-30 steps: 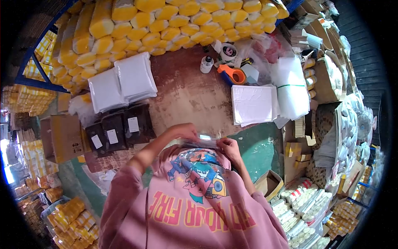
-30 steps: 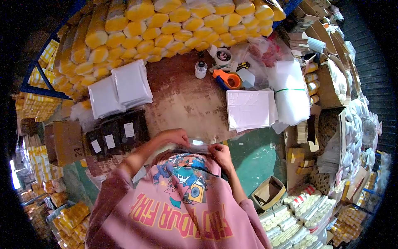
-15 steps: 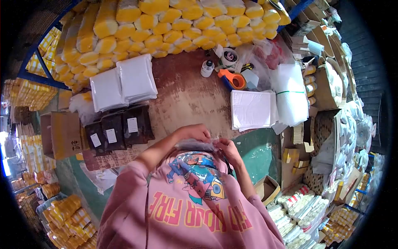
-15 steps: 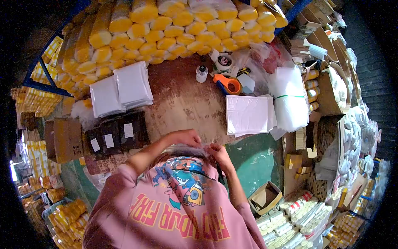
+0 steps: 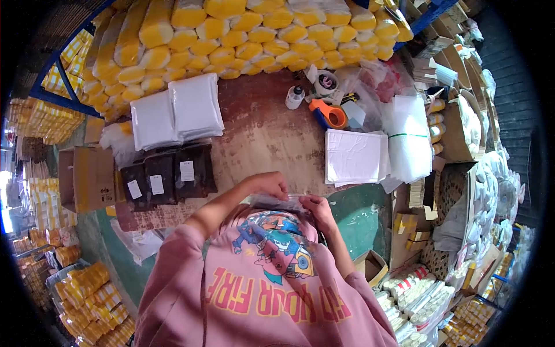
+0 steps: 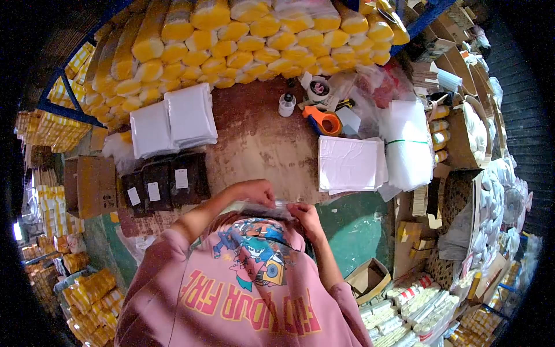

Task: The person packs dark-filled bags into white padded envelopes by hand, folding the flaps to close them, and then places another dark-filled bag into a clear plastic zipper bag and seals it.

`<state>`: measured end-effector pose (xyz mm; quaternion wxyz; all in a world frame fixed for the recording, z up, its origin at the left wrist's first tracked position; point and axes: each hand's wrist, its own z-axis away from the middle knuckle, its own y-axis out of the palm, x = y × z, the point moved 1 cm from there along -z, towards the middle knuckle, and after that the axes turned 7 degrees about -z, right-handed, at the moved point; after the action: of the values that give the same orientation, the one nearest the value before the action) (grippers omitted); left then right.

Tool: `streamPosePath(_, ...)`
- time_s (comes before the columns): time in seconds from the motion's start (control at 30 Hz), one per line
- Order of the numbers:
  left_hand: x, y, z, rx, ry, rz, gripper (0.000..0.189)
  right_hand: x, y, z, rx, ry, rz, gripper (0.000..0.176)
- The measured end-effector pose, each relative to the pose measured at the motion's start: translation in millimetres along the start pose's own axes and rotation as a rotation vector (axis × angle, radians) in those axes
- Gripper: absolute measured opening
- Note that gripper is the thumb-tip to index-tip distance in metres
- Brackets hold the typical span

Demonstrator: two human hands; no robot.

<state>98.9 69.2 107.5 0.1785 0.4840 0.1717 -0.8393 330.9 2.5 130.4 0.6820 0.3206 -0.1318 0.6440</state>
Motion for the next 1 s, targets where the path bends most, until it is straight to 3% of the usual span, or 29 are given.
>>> streamPosePath(0.1,-5,-1,4,-0.005,-0.005,-0.03,0.027,0,5,-2,-0.011,0.029,-0.05,0.015)
streamPosePath(0.2,-13,-3,6,0.003,-0.011,-0.04,0.028,4,17,-2,0.097,-0.071,0.121,0.016)
streamPosePath(0.33,-5,-4,5,-0.049,0.011,-0.078,0.024,7,25,-4,0.124,-0.155,0.118,0.016)
streamPosePath(0.6,-1,-5,15,-0.12,-0.026,-0.274,0.025,3,24,-9,0.081,-0.124,0.198,0.015)
streamPosePath(0.67,-1,-5,18,-0.139,0.068,-0.252,0.026,14,31,-4,0.149,-0.222,0.255,0.013)
streamPosePath(0.87,7,0,16,-0.167,0.125,-0.229,0.025,9,22,-28,0.297,-0.205,0.4,0.014)
streamPosePath(0.93,-5,-4,25,-0.176,0.07,-0.25,0.025,7,25,-27,0.263,-0.241,0.405,0.011)
streamPosePath(1.0,13,3,18,-0.2,0.169,-0.245,0.024,8,32,-22,0.242,-0.242,0.385,0.011)
